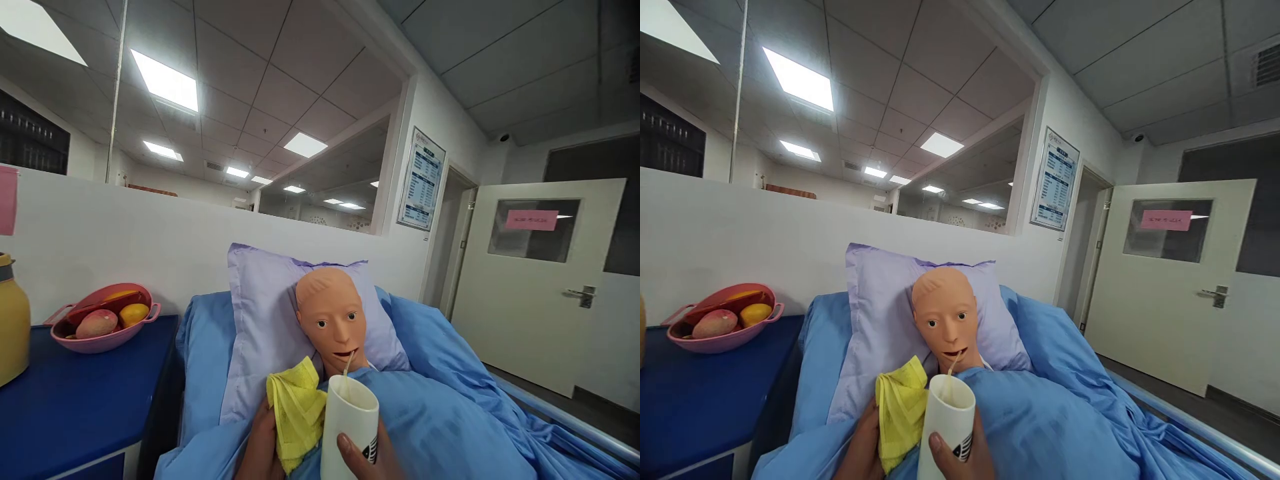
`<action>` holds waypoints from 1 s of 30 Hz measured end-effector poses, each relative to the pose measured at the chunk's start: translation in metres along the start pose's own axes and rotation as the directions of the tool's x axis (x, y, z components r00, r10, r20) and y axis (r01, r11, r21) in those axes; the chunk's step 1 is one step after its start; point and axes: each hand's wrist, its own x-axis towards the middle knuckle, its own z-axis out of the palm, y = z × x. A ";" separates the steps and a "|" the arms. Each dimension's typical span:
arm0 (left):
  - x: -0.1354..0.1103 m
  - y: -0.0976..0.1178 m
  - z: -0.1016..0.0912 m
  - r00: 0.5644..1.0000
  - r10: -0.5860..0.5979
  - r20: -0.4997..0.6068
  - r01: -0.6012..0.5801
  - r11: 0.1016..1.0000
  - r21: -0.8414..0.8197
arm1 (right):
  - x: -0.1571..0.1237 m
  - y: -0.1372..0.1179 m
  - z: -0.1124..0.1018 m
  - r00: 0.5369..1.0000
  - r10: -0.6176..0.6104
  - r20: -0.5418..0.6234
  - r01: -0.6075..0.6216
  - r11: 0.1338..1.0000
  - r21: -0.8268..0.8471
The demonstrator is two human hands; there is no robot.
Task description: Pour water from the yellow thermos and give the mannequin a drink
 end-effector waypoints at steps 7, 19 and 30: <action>0.002 -0.005 -0.005 1.000 -0.014 0.012 0.015 1.000 -0.022 | -0.010 -0.010 0.004 0.998 0.055 0.016 -0.057 0.981 0.187; 0.000 -0.004 -0.010 1.000 -0.009 0.003 0.010 0.999 -0.038 | -0.010 -0.015 0.000 0.995 0.078 0.056 -0.091 0.958 0.273; 0.002 -0.005 -0.013 0.992 -0.030 -0.124 0.030 1.000 -0.002 | 0.012 -0.037 -0.041 1.000 -0.010 0.018 0.010 1.000 0.025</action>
